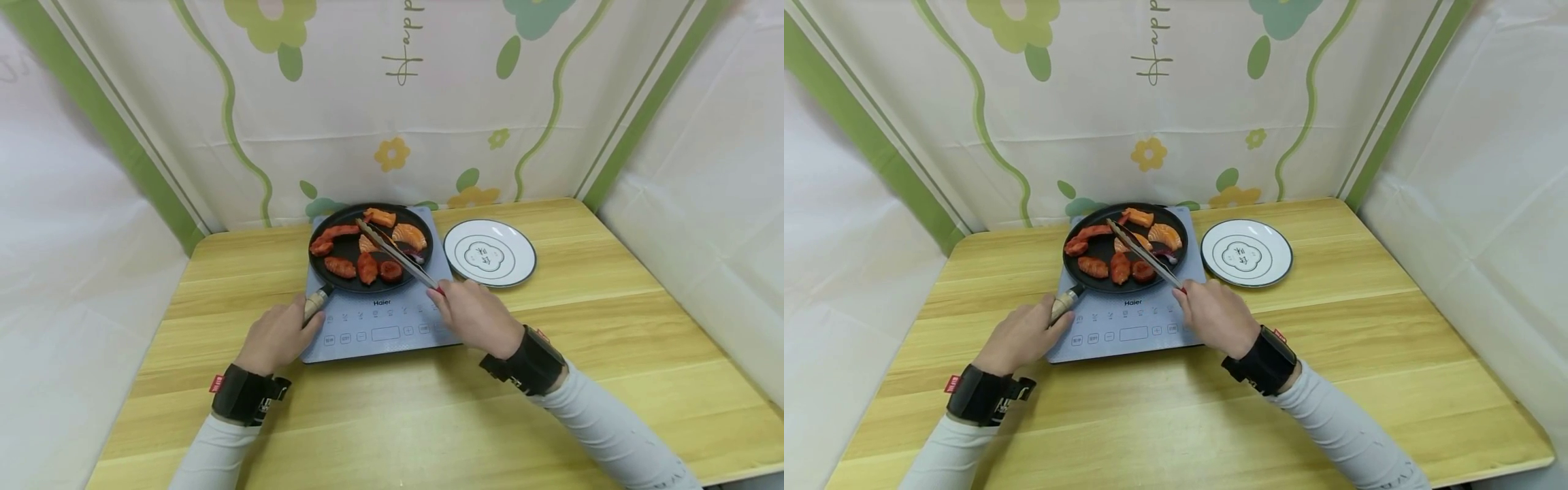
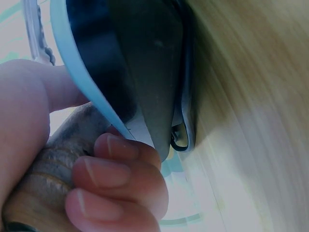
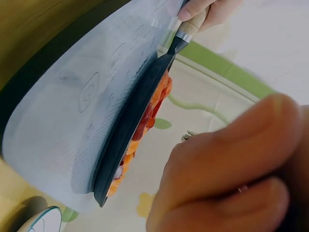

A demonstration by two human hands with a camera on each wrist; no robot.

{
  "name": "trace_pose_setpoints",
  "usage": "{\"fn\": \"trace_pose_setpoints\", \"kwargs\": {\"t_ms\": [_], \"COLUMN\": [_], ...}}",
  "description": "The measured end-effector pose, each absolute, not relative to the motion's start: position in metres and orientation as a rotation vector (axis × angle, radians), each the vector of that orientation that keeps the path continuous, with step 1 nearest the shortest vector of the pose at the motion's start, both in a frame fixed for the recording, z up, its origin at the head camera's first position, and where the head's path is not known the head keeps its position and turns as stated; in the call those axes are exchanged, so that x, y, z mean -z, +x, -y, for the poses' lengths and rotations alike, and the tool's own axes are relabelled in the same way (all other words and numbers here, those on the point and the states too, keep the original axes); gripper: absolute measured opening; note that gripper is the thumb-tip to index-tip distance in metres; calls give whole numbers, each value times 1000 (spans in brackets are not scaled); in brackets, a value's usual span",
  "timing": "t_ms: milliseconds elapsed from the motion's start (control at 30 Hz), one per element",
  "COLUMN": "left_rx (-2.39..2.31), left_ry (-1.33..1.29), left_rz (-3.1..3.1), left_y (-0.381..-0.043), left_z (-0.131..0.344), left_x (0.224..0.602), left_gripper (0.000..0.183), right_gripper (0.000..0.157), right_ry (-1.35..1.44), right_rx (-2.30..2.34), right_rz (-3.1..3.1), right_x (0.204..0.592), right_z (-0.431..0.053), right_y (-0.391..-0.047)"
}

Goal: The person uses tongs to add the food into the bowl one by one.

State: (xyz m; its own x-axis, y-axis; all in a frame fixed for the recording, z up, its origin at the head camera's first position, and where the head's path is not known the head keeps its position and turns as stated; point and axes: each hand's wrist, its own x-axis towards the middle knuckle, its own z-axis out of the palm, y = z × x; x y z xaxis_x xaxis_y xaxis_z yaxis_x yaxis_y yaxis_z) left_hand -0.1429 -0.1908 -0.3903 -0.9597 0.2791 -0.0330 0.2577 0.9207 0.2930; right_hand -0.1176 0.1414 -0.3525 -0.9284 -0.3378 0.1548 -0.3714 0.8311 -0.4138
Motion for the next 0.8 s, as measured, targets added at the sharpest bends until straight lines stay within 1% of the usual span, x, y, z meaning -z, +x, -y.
{"fn": "trace_pose_setpoints", "kwargs": {"t_ms": [400, 800], "left_rx": [-443, -440], "left_ry": [420, 416], "left_rz": [-3011, -3002], "left_y": [-143, -143], "left_z": [191, 191], "left_x": [390, 389], "left_gripper": [69, 67], "right_gripper": [30, 31], "right_ry": [505, 452], "right_rx": [-699, -661], "right_rz": [2950, 2944], "right_x": [357, 359], "right_z": [-154, -168], "right_y": [-119, -119]}}
